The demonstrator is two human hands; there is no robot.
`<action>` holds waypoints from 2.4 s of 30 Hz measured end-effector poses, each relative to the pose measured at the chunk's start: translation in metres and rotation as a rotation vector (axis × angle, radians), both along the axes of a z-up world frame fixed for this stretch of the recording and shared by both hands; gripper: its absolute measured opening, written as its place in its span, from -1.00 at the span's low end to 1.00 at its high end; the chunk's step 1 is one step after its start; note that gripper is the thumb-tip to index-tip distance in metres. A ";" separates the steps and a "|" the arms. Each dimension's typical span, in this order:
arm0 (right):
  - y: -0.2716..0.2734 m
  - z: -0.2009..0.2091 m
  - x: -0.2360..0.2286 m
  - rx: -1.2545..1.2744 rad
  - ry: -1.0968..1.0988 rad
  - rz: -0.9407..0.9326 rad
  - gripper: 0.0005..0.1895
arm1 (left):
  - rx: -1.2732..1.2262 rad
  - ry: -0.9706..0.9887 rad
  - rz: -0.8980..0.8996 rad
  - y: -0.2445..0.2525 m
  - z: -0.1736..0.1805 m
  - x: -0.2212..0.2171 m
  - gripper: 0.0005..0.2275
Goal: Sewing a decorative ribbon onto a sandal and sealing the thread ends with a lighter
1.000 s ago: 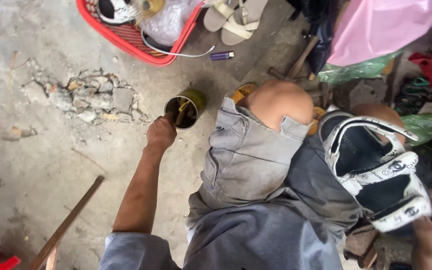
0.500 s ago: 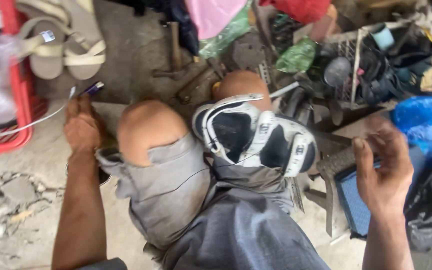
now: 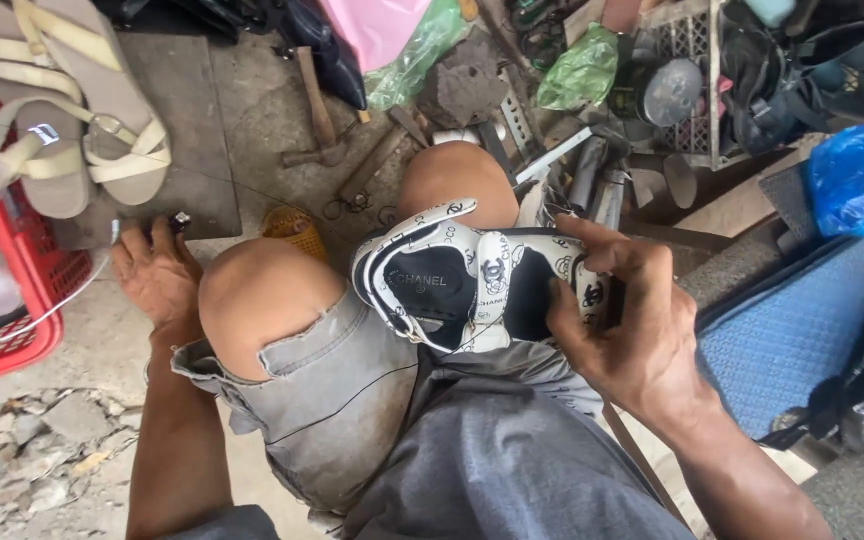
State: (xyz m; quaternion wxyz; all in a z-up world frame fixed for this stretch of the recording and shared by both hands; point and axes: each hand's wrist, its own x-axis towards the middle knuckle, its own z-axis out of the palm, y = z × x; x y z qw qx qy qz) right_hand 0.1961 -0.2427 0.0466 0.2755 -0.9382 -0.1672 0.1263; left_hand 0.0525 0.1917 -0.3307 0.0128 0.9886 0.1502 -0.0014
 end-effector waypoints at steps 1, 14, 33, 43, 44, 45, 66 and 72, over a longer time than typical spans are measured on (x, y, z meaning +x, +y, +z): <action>0.002 -0.001 -0.001 -0.016 -0.063 -0.009 -0.63 | 0.097 0.037 0.047 0.001 -0.004 -0.001 -0.69; 0.018 -0.008 0.005 0.144 -0.423 0.076 -0.82 | -1.021 -0.506 0.348 -0.111 0.332 0.019 -0.85; -0.005 -0.025 -0.015 -0.120 -0.580 0.150 -0.72 | -0.588 -0.192 -0.001 -0.267 0.343 0.042 -0.62; -0.003 -0.037 -0.017 -0.176 -0.701 0.137 -0.93 | -1.051 -0.225 0.082 -0.289 0.358 0.036 -0.98; -0.004 -0.039 -0.018 -0.162 -0.720 0.134 -0.92 | -1.134 -0.228 0.102 -0.290 0.357 0.034 -0.99; -0.005 -0.038 -0.019 -0.163 -0.723 0.138 -0.92 | -1.136 -0.233 0.104 -0.289 0.362 0.032 -0.99; -0.037 -0.044 -0.070 0.410 -0.474 0.105 -0.95 | -1.232 -0.159 0.082 -0.323 0.341 0.029 -0.75; -0.048 -0.050 -0.068 0.574 -0.345 0.041 -0.95 | -1.213 -0.056 0.227 -0.335 0.339 0.036 -0.73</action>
